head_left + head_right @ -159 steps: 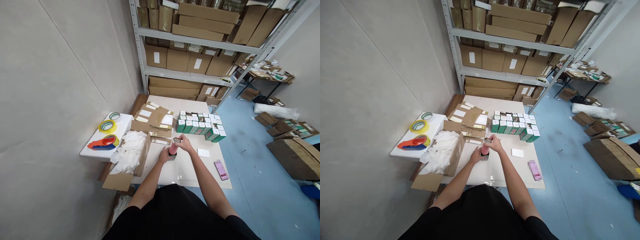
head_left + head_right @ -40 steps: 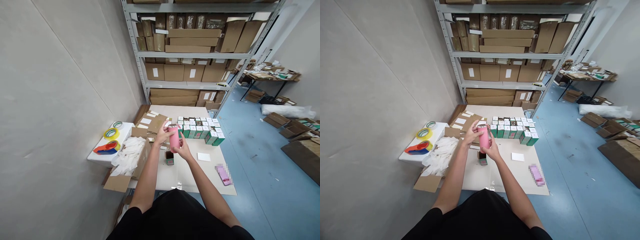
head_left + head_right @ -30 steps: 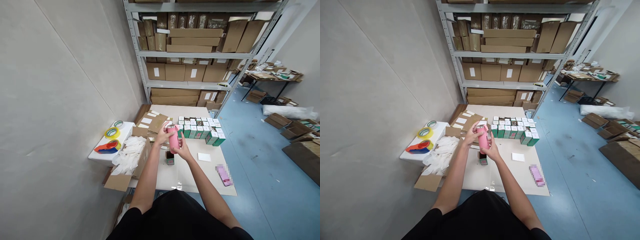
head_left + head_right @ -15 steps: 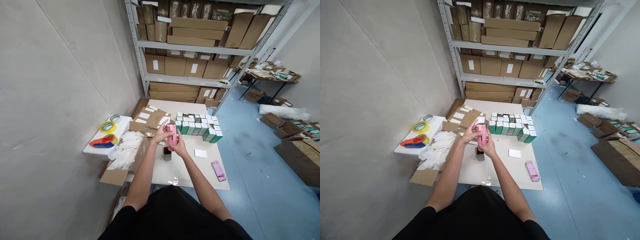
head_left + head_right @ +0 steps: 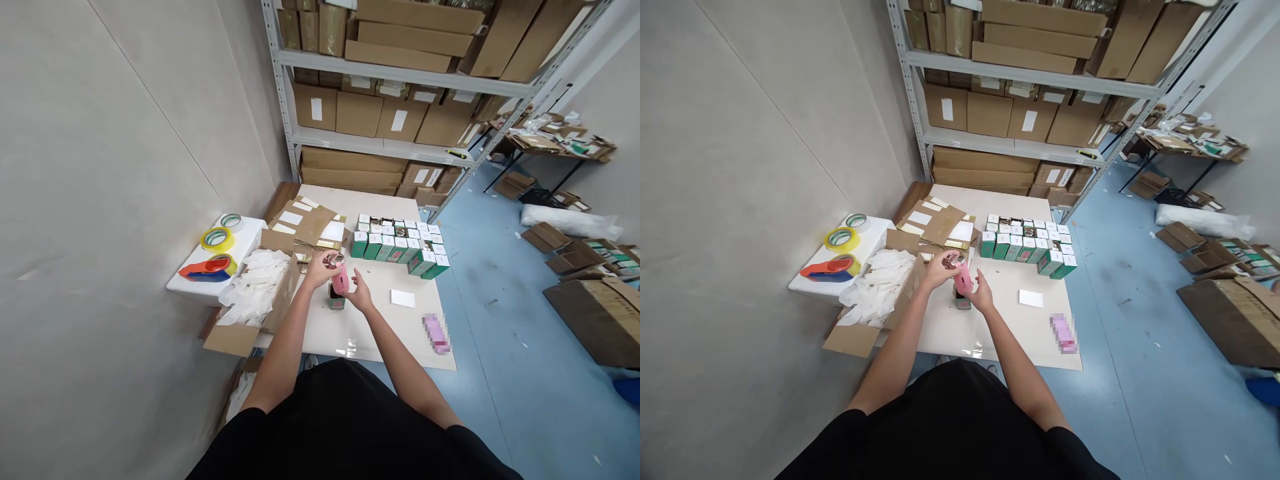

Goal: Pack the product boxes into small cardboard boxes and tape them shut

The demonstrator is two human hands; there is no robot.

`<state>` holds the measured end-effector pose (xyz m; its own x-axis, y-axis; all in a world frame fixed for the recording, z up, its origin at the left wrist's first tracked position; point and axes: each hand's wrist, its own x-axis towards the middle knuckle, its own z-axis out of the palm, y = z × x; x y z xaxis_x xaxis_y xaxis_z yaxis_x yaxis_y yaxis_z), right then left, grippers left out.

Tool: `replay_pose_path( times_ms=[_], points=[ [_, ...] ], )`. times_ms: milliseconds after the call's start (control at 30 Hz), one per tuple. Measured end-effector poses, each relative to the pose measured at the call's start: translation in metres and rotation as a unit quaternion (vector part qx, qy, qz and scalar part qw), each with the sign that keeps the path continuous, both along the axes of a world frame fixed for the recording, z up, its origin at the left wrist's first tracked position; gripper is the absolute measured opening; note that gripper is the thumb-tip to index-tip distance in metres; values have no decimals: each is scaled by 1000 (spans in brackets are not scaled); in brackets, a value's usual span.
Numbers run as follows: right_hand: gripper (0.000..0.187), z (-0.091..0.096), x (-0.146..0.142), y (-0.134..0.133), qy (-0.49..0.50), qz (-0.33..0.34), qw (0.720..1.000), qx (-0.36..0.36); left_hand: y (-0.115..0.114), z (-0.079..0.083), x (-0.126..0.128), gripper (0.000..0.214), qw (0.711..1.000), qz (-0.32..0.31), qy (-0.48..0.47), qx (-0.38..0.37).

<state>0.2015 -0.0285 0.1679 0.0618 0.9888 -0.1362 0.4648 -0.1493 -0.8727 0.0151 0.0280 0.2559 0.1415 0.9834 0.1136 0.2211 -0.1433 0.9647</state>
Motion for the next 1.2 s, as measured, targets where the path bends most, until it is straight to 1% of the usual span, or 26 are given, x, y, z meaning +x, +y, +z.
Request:
replay_pose_path(
  times_ms=[67,100,133,300,433,500,600,700,800,900,1000,1033,1100,1133,1167,1200],
  points=[
    [90,-17,4,-2,-31,22,999,-34,-2,-10,-3,59,998,38,40,19],
    [84,-25,4,-5,-38,37,998,-44,-4,-14,-4,59,997,48,53,23],
    [83,-33,4,-8,-42,51,997,-49,-5,-18,-5,59,996,54,61,24],
    [95,-67,-4,-28,-63,90,993,-51,-14,-36,-1,57,991,60,114,18],
    [99,-87,-7,-41,-104,115,984,-86,-20,-54,0,59,984,56,168,-4],
    [101,-95,-8,-46,-111,119,983,-85,-22,-63,0,59,982,54,181,-24],
    [100,-101,-9,-51,-106,117,984,-77,-26,-77,1,55,978,44,199,-47],
    [97,-102,-8,-54,-108,116,984,-82,-30,-92,8,50,969,34,238,-59],
    [97,-103,-5,-57,-102,114,985,-78,-35,-108,17,44,952,30,296,-66],
    [100,-106,-2,-63,-80,102,989,-74,-39,-124,26,44,931,32,357,-67],
    [102,-110,-1,-67,-67,94,989,-89,-42,-136,31,42,922,20,381,-61],
    [104,-111,-1,-69,-65,94,989,-90,-43,-140,32,43,926,10,373,-54],
    [106,-112,-1,-70,-62,97,990,-86,-42,-146,28,45,946,-3,324,-32],
    [107,-112,-1,-70,-60,99,990,-84,-40,-150,24,44,958,9,286,-20],
    [107,-112,-1,-70,-60,100,989,-86,-39,-154,19,41,969,38,243,-16],
    [107,-112,0,-70,-60,101,989,-92,-37,-158,13,37,975,83,202,-27]
  ],
)
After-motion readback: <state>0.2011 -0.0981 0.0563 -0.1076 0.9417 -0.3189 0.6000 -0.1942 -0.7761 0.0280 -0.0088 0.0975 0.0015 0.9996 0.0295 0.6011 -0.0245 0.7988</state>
